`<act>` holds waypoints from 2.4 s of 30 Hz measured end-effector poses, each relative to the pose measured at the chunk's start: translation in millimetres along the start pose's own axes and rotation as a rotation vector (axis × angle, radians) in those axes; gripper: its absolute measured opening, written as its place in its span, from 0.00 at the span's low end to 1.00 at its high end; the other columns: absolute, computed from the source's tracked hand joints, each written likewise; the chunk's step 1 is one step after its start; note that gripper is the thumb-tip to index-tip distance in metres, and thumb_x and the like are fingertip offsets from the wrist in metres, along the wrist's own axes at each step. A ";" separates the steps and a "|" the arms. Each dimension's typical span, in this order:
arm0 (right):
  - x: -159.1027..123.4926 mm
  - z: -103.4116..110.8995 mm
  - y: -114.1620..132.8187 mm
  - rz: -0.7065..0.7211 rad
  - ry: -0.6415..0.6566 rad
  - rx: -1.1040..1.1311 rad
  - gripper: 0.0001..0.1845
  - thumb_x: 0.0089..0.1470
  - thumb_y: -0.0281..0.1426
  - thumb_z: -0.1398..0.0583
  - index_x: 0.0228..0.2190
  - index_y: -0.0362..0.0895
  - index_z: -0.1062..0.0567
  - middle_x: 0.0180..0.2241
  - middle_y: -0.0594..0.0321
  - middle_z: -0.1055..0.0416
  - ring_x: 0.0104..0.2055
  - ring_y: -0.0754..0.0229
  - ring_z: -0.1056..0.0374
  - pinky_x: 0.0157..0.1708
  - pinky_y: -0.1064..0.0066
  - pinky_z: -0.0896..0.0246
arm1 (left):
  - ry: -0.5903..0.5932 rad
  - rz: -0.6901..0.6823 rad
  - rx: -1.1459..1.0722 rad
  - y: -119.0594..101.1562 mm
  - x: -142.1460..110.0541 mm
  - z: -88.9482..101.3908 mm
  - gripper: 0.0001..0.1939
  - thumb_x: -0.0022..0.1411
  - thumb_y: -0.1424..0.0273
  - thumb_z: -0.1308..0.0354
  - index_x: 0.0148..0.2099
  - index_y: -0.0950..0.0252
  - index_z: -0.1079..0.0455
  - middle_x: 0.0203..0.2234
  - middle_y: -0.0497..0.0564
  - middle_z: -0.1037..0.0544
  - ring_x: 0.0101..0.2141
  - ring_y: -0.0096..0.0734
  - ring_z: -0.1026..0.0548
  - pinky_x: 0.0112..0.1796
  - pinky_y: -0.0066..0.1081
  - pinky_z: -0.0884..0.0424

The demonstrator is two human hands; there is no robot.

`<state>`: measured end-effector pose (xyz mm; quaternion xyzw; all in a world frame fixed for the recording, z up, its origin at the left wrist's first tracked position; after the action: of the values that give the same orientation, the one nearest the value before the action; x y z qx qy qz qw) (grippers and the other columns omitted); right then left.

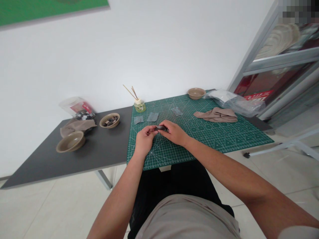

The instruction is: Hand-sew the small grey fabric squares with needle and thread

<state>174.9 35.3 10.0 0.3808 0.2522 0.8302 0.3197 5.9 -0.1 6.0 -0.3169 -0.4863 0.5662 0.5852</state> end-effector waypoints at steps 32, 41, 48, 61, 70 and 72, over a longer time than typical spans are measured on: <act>-0.4 -1.5 -2.0 -0.010 -0.001 0.014 0.06 0.59 0.34 0.42 0.35 0.44 0.32 0.33 0.63 0.32 0.34 0.60 0.36 0.36 0.68 0.43 | -0.014 0.017 -0.008 -1.3 -0.1 -0.5 0.12 0.53 0.69 0.38 0.41 0.63 0.22 0.32 0.50 0.19 0.33 0.32 0.25 0.40 0.33 0.30; 0.7 -3.0 -4.1 0.010 -0.062 0.021 0.03 0.59 0.30 0.45 0.37 0.45 0.33 0.35 0.61 0.31 0.36 0.59 0.35 0.38 0.67 0.41 | -0.029 0.008 -0.005 -3.1 -1.0 -0.8 0.12 0.54 0.69 0.38 0.41 0.63 0.22 0.33 0.50 0.19 0.32 0.32 0.25 0.40 0.33 0.30; 0.6 -2.2 -2.1 0.020 -0.001 0.019 0.03 0.59 0.30 0.44 0.36 0.44 0.32 0.34 0.61 0.32 0.35 0.60 0.36 0.36 0.68 0.42 | -0.027 0.007 -0.001 -3.0 -0.9 -0.4 0.12 0.53 0.70 0.38 0.41 0.63 0.22 0.32 0.50 0.19 0.33 0.32 0.25 0.40 0.33 0.29; 0.7 0.4 -0.6 -0.017 0.017 0.024 0.04 0.59 0.32 0.43 0.36 0.44 0.31 0.33 0.63 0.32 0.34 0.61 0.36 0.36 0.69 0.44 | -0.031 0.020 -0.005 -1.5 -0.3 -0.3 0.12 0.53 0.70 0.38 0.41 0.64 0.22 0.33 0.50 0.19 0.33 0.32 0.25 0.40 0.33 0.30; 0.9 -1.5 -4.9 0.000 0.008 0.042 0.05 0.59 0.33 0.42 0.34 0.44 0.32 0.32 0.63 0.33 0.34 0.61 0.37 0.36 0.69 0.44 | -0.020 0.008 -0.007 -1.5 -0.8 0.0 0.12 0.53 0.70 0.38 0.42 0.64 0.22 0.32 0.49 0.19 0.32 0.31 0.25 0.39 0.32 0.30; 0.7 -1.4 -5.2 -0.011 0.007 0.044 0.05 0.58 0.33 0.42 0.34 0.44 0.32 0.32 0.64 0.33 0.34 0.61 0.37 0.36 0.69 0.44 | -0.025 0.006 0.003 -1.4 -0.8 0.0 0.12 0.53 0.69 0.38 0.42 0.64 0.22 0.32 0.49 0.20 0.31 0.30 0.26 0.38 0.31 0.31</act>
<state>175.2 39.0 6.1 0.3834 0.2737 0.8239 0.3150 6.5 -1.1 7.1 -0.3101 -0.4918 0.5726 0.5781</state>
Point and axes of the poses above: each hand's wrist, its own x-axis towards the middle knuckle, its own z-axis out of the back of the hand, y = z × x, the point moved 1 cm from there along x, towards the middle knuckle
